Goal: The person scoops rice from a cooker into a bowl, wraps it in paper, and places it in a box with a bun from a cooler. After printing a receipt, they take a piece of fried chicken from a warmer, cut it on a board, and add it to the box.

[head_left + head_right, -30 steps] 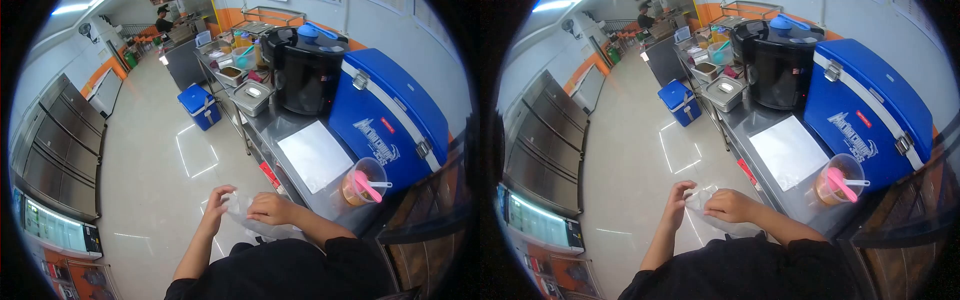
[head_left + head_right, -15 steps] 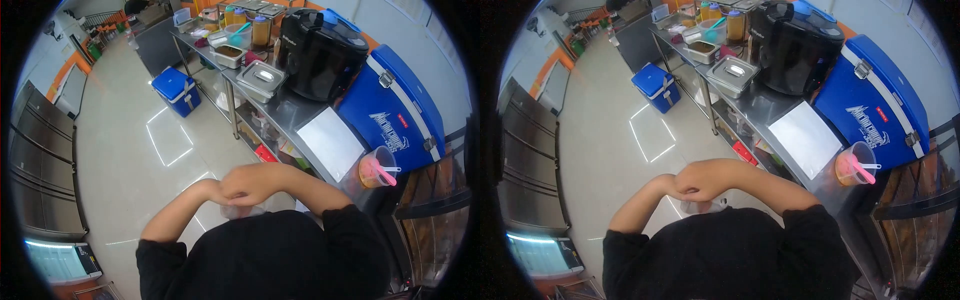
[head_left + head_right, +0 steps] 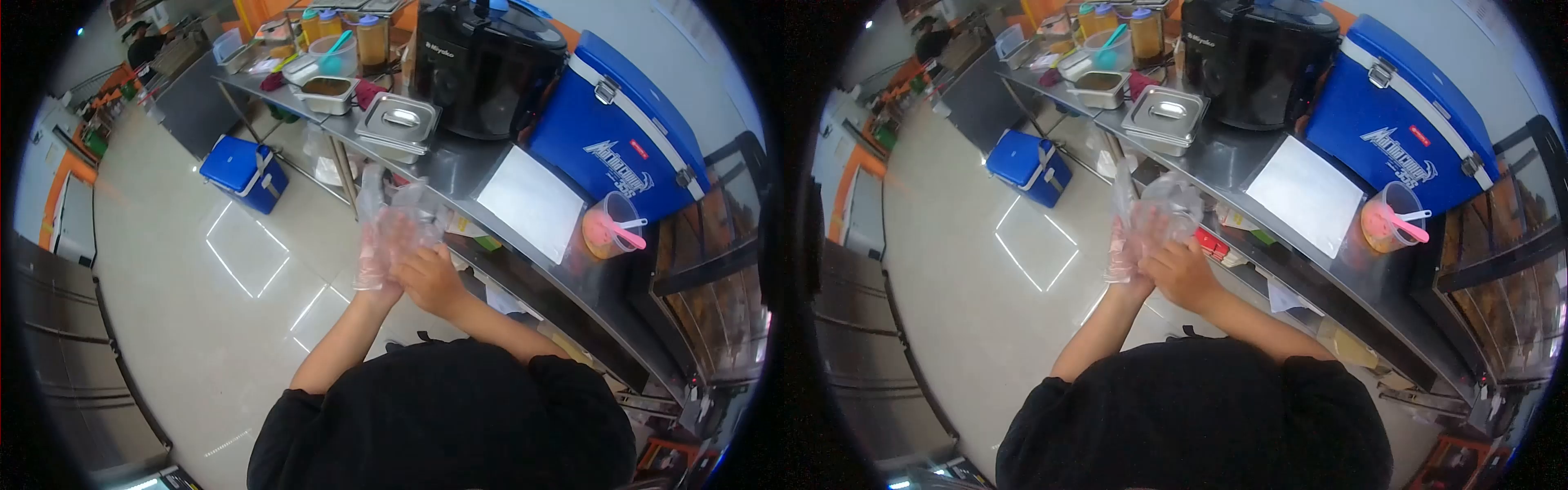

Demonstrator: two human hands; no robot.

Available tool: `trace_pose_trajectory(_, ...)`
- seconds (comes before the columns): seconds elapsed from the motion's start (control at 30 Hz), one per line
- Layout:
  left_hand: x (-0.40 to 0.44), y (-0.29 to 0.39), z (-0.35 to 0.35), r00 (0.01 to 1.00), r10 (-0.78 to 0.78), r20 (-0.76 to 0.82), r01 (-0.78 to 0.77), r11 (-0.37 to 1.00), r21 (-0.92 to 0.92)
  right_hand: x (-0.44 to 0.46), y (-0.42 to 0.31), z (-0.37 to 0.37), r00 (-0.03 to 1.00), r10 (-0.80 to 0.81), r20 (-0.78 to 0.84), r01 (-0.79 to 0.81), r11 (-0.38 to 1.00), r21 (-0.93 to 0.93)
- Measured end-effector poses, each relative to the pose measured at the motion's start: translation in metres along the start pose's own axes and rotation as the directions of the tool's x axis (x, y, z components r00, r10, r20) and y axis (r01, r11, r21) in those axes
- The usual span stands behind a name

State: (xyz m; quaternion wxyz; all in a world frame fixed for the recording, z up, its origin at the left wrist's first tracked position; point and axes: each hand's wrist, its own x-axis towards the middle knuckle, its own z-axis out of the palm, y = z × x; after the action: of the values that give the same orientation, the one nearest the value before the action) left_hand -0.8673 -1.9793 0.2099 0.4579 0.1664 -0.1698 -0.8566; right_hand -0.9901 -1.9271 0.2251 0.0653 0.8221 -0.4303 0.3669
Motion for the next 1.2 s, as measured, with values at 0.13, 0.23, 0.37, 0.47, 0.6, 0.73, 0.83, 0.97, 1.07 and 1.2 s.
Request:
trace_pose_trajectory(0.13, 0.014, 0.004, -0.004, 0.991, 0.071, 0.114, -0.049, 0.982, -0.182, 0.002, 0.001, 0.011, 0.992, 0.129, -0.008, -0.127, 0.985, 0.114)
trace_pose_trajectory(0.23, 0.021, -0.003, -0.021, 0.94, -0.145, 0.308, 0.181, 0.979, -0.089, 0.004, 0.008, 0.012, 0.991, 0.131, 0.039, -0.134, 0.988, 0.079)
trace_pose_trajectory(0.37, 0.037, -0.004, 0.002, 0.85, -0.248, 0.464, 0.297, 0.954, -0.033, -0.003, 0.021, 0.013, 0.986, 0.164, 0.041, -0.169, 0.97, 0.177)
trace_pose_trajectory(0.47, 0.069, -0.021, -0.001, 0.849, -0.127, 0.513, 0.297, 0.917, -0.265, -0.011, 0.038, 0.003, 0.961, 0.263, 0.08, -0.275, 0.904, 0.327)
trace_pose_trajectory(0.6, 0.11, -0.047, 0.013, 0.841, -0.011, 0.54, 0.271, 0.874, -0.403, -0.016, 0.07, -0.021, 0.888, 0.438, 0.14, -0.448, 0.759, 0.473)
trace_pose_trajectory(0.73, 0.152, -0.065, 0.089, 0.94, 0.078, 0.331, -0.115, 0.989, 0.094, -0.02, 0.108, -0.046, 0.933, 0.313, 0.178, -0.36, 0.78, 0.512)
trace_pose_trajectory(0.83, 0.193, -0.065, 0.127, 0.952, 0.228, 0.205, -0.273, 0.934, 0.23, -0.018, 0.146, -0.089, 0.943, -0.132, 0.306, -0.061, 0.833, 0.55)
trace_pose_trajectory(0.97, 0.227, -0.077, 0.164, 0.89, 0.291, 0.35, -0.413, 0.84, 0.351, -0.019, 0.236, -0.2, 0.997, 0.066, 0.032, -0.07, 0.99, 0.125)
trace_pose_trajectory(1.07, 0.238, -0.092, 0.177, 0.928, 0.222, 0.301, -0.338, 0.841, 0.423, -0.025, 0.309, -0.35, 0.904, 0.239, -0.355, -0.39, 0.8, -0.455)
trace_pose_trajectory(1.2, 0.246, -0.117, 0.168, 0.957, 0.146, 0.252, -0.217, 0.935, 0.28, -0.049, 0.379, -0.442, 0.861, 0.226, -0.455, -0.508, 0.344, -0.79)
